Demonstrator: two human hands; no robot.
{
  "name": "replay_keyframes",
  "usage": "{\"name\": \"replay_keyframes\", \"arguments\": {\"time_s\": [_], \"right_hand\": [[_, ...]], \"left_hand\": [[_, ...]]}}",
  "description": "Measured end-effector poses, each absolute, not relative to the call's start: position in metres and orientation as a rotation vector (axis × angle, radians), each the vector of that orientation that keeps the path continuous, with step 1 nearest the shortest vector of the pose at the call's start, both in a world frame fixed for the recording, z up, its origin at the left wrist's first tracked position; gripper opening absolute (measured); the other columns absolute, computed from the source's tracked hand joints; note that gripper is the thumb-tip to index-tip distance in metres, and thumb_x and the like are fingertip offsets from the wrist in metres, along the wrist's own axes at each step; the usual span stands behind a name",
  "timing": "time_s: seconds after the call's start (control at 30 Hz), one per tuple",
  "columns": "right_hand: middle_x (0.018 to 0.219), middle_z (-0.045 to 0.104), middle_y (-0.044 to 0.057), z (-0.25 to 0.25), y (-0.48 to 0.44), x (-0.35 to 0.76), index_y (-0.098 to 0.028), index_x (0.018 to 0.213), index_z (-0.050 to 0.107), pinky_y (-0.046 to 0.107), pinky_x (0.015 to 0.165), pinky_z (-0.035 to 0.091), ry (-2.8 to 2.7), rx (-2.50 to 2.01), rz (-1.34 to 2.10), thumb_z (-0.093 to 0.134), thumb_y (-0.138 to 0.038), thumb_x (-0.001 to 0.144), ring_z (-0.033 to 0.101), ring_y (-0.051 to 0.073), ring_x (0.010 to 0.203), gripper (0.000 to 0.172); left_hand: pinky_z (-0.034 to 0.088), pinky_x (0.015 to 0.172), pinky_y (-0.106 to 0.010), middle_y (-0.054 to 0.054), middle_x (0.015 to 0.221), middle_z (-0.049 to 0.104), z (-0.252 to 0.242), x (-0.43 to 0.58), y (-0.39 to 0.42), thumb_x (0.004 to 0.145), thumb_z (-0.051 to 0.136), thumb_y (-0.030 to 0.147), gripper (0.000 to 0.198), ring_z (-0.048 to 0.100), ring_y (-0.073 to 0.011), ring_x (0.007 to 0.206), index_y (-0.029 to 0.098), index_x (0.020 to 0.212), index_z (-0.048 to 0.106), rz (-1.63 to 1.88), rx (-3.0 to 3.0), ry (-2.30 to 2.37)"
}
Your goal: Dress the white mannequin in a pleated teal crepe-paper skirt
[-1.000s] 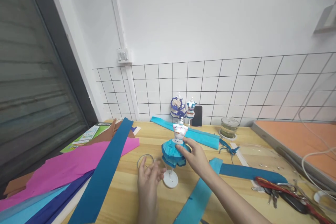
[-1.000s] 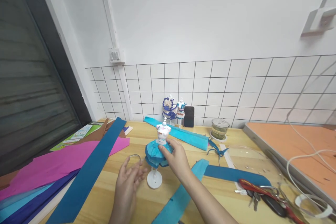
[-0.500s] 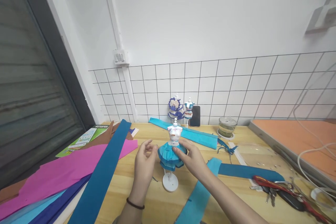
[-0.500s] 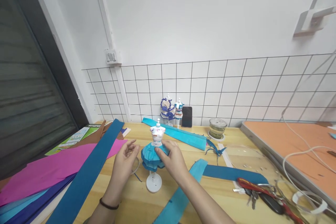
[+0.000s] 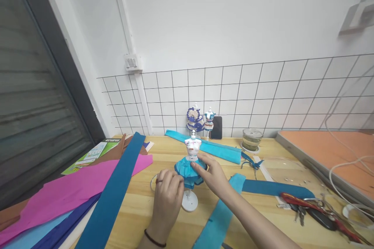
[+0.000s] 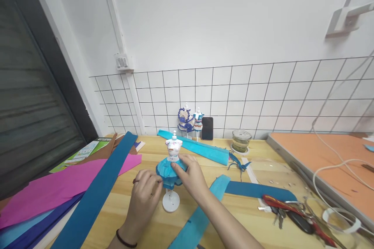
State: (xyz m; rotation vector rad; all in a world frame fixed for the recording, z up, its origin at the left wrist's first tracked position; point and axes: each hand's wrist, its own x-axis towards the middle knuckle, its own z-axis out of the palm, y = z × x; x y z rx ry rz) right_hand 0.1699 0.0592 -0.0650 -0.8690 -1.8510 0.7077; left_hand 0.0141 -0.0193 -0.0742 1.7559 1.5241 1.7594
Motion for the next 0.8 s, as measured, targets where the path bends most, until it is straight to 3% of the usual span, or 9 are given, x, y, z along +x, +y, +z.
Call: {"name": "replay_keyframes", "arguments": {"time_s": [0.3,0.57,0.8], "right_hand": [[0.104,0.070,0.006,-0.067,0.060,0.169,-0.024,0.103,0.070,0.040,0.089,0.044,-1.835,-0.871,0.714,0.057,-0.040,0.085,0.060,0.028,0.101,0.027],[0.104,0.070,0.006,-0.070,0.062,0.169,-0.024,0.106,0.070,0.039,0.089,0.044,-1.820,-0.861,0.729,0.058,-0.038,0.086,0.060,0.028,0.101,0.028],[0.105,0.070,0.006,-0.070,0.062,0.167,-0.024,0.106,0.070,0.040,0.088,0.045,-1.811,-0.853,0.750,0.059,-0.038,0.085,0.060,0.028,0.102,0.028]], "left_hand": [[0.033,0.074,-0.033,-0.003,0.066,0.060,-0.076,0.016,-0.013,0.076,0.059,0.010,0.020,0.052,-0.0237,0.072,0.026,0.065,0.061,1.798,1.979,1.682],[0.039,0.075,-0.033,-0.003,0.071,0.067,-0.089,0.004,-0.017,0.080,0.058,0.013,0.015,0.059,-0.0230,0.075,0.027,0.078,0.065,1.684,2.219,1.683],[0.038,0.071,-0.033,-0.002,0.074,0.063,-0.089,0.003,-0.017,0.086,0.051,0.011,0.013,0.055,-0.0202,0.074,0.022,0.083,0.058,1.687,2.360,1.720]]}}
